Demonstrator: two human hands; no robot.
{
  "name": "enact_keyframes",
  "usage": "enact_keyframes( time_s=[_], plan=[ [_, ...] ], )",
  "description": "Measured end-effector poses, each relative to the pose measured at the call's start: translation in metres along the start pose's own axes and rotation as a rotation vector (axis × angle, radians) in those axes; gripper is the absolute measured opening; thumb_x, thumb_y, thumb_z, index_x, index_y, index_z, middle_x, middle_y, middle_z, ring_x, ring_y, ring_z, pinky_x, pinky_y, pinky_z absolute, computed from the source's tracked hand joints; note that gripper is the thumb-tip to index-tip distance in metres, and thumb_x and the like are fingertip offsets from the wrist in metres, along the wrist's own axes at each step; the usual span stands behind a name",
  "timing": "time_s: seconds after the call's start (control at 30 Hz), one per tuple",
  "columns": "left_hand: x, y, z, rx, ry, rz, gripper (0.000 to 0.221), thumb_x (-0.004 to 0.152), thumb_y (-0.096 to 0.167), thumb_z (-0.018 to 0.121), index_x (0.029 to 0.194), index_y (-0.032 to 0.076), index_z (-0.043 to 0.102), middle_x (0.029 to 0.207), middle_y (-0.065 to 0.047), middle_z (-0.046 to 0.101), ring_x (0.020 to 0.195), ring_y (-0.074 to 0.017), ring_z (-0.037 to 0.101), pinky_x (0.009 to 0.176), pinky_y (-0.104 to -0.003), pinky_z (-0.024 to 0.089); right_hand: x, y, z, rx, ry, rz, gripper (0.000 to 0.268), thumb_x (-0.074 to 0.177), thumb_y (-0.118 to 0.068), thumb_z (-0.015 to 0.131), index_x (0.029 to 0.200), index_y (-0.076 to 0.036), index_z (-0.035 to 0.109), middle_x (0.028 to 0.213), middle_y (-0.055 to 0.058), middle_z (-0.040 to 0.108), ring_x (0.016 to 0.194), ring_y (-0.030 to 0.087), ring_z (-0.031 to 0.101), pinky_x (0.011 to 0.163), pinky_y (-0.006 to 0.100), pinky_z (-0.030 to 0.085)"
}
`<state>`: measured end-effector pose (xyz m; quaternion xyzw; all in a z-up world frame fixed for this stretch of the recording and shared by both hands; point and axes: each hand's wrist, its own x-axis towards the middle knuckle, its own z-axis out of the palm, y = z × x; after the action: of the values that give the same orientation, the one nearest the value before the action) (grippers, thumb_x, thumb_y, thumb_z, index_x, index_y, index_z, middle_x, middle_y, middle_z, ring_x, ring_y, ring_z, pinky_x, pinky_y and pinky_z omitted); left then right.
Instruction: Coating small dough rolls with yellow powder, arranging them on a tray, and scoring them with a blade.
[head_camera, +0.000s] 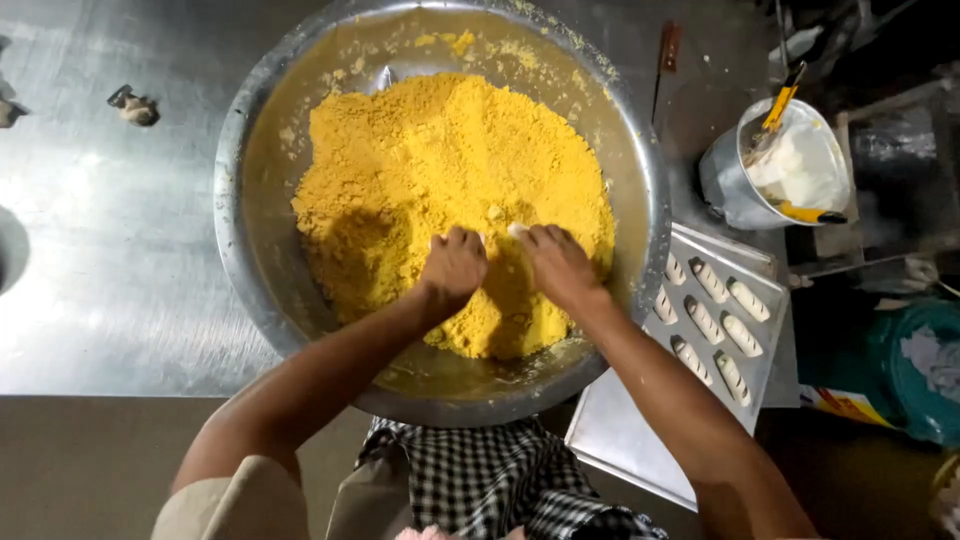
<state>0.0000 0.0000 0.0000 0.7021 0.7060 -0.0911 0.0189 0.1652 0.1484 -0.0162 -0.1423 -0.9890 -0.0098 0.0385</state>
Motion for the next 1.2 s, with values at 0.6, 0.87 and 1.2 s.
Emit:
enact_keyframes(
  time_s=[0.6, 0.87, 1.2],
  plan=[
    [0.082, -0.066, 0.071, -1.006, -0.07, -0.441, 0.028, 0.09, 0.008, 0.069, 0.118, 0.007, 0.067, 0.115, -0.012, 0.072, 0.103, -0.0241, 0.073, 0.082, -0.034, 0.061, 0.036, 0.013, 0.012, 0.235, 0.046, 0.527, 0.034, 0.078, -0.002, 0.067, 0.111, 0.001, 0.067, 0.102, 0.026, 0.071, 0.097, 0.041, 0.068, 0.085, 0.049, 0.055],
    [0.045, -0.054, 0.027, -2.064, 0.012, -0.654, 0.058, 0.081, 0.0, 0.076, 0.135, 0.001, 0.054, 0.109, -0.011, 0.072, 0.094, -0.0224, 0.073, 0.074, -0.034, 0.062, 0.041, -0.018, -0.029, 1.51, 0.224, 0.945, 0.041, 0.083, 0.004, 0.071, 0.124, -0.002, 0.068, 0.107, 0.012, 0.076, 0.09, 0.022, 0.074, 0.077, 0.032, 0.06],
    [0.013, -0.034, -0.039, -2.098, 0.217, -0.664, 0.053, 0.079, -0.009, 0.075, 0.13, -0.002, 0.062, 0.105, -0.014, 0.069, 0.089, -0.0255, 0.074, 0.077, -0.036, 0.065, 0.037, -0.039, -0.056, 1.704, 0.254, 0.737, 0.04, 0.089, 0.005, 0.065, 0.129, 0.0, 0.065, 0.11, 0.012, 0.073, 0.092, 0.019, 0.072, 0.078, 0.03, 0.06]
  ],
)
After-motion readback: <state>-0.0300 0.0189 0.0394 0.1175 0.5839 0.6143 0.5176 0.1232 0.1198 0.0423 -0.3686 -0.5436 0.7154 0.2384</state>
